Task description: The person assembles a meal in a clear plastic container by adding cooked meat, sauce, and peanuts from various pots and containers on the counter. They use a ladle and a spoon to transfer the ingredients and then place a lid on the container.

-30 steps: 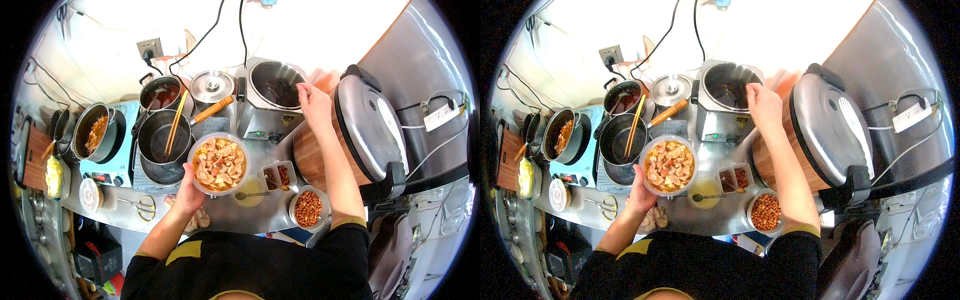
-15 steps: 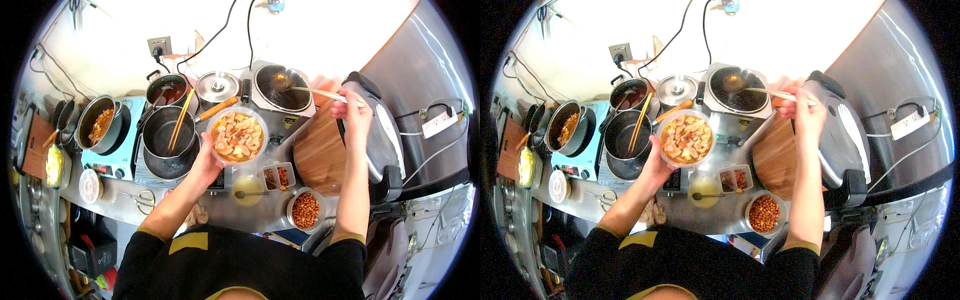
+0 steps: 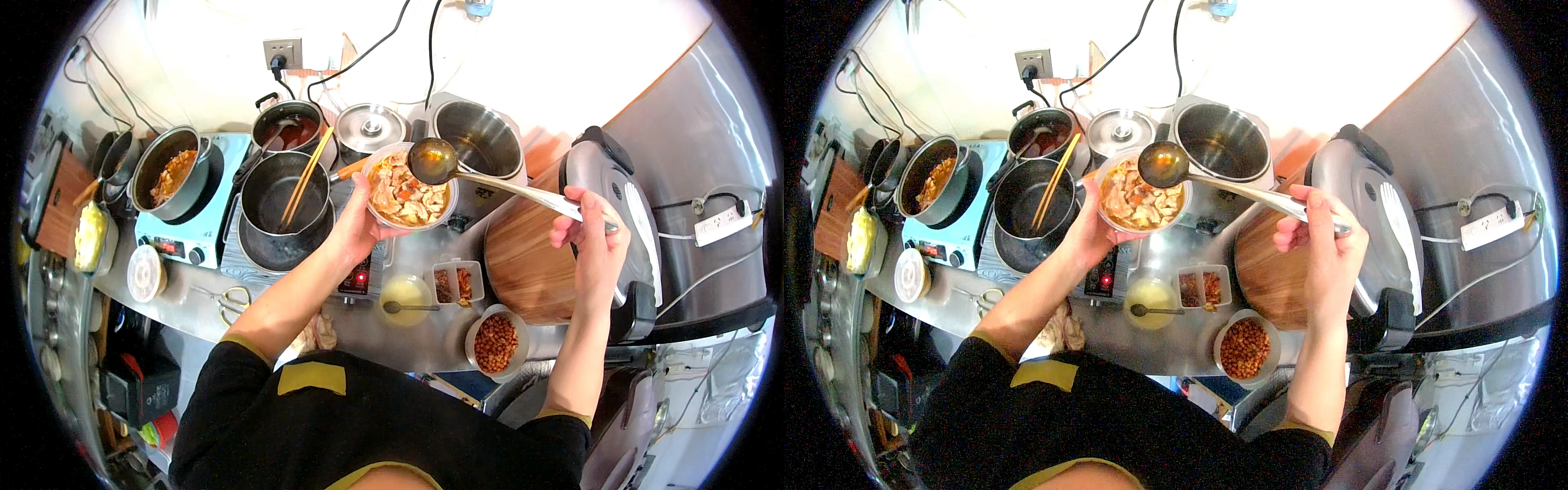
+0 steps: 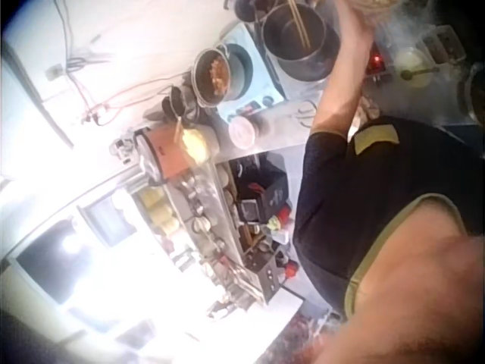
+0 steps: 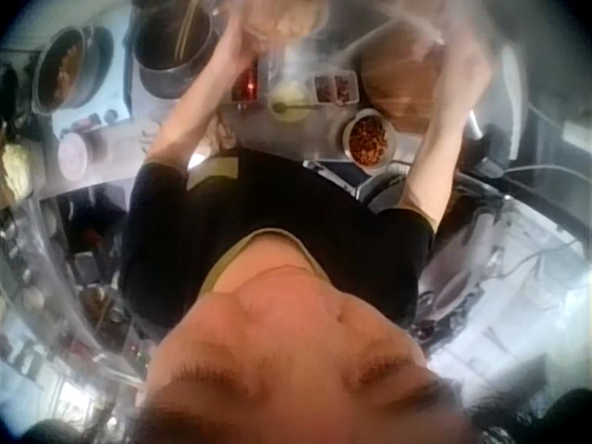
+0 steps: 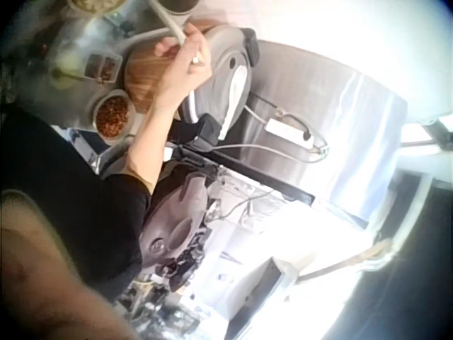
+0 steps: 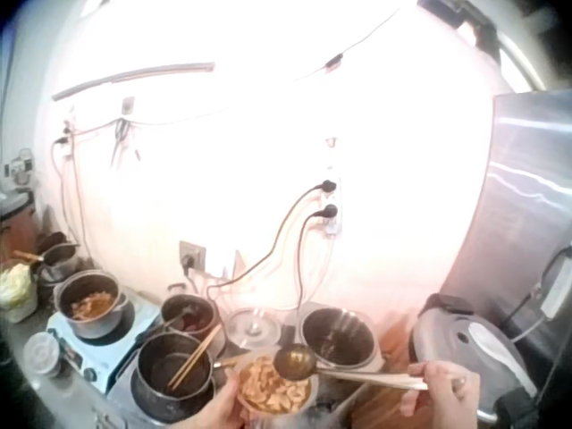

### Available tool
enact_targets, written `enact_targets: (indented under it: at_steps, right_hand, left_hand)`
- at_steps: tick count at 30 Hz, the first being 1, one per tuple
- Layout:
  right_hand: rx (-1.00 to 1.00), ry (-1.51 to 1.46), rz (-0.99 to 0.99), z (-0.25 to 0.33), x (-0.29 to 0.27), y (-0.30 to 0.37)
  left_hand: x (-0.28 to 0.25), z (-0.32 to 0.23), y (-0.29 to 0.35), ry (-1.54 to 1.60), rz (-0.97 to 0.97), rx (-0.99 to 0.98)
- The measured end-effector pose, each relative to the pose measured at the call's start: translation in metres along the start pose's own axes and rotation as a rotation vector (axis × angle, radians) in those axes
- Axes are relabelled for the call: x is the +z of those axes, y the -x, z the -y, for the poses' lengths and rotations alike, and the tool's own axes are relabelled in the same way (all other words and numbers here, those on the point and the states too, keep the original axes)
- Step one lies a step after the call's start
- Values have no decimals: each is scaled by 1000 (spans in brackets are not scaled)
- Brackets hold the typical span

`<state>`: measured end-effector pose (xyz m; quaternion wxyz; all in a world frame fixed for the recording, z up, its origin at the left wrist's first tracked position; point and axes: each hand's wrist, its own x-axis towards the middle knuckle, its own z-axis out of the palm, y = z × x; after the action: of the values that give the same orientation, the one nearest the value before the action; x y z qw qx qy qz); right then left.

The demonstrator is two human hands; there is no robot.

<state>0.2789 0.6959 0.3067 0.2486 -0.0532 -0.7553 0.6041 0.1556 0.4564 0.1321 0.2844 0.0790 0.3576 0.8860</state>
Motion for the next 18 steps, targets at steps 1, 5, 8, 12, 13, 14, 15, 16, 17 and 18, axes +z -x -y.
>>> enact_targets:
  at_steps: [1, 5, 8, 12, 13, 14, 15, 16, 17, 18]
  right_hand:
    - [-9, 11, 6, 1, 2, 2]
    - [-41, 66, 21, 4, 9, 10]
    - [-55, 71, 47, 4, 13, 14]
    - [-39, 93, 18, 3, 14, 12]
    - [-36, 89, 6, 1, 13, 10]
    - [-34, 87, -8, 0, 10, 8]
    - [-24, 76, -22, -2, 8, 6]
    - [-13, 64, -35, -4, 5, 4]
    - [-5, 51, -47, -5, 3, 1]
    - [9, 41, -78, -6, 2, -1]
  left_hand:
    - [-1, 0, -1, -3, -10, -1]
    - [-5, 2, -3, -3, -26, -21]
    - [-4, 1, -3, -7, -50, -36]
    - [-4, 2, -3, -5, -44, -32]
    - [-5, 3, -3, 3, -39, -31]
    - [-5, 3, -3, 11, -32, -31]
    - [-5, 4, -2, 19, -25, -31]
    - [-5, 5, -2, 26, -26, -36]
    - [-6, 5, -2, 32, -28, -38]
    - [-6, 5, -2, 39, -31, -40]
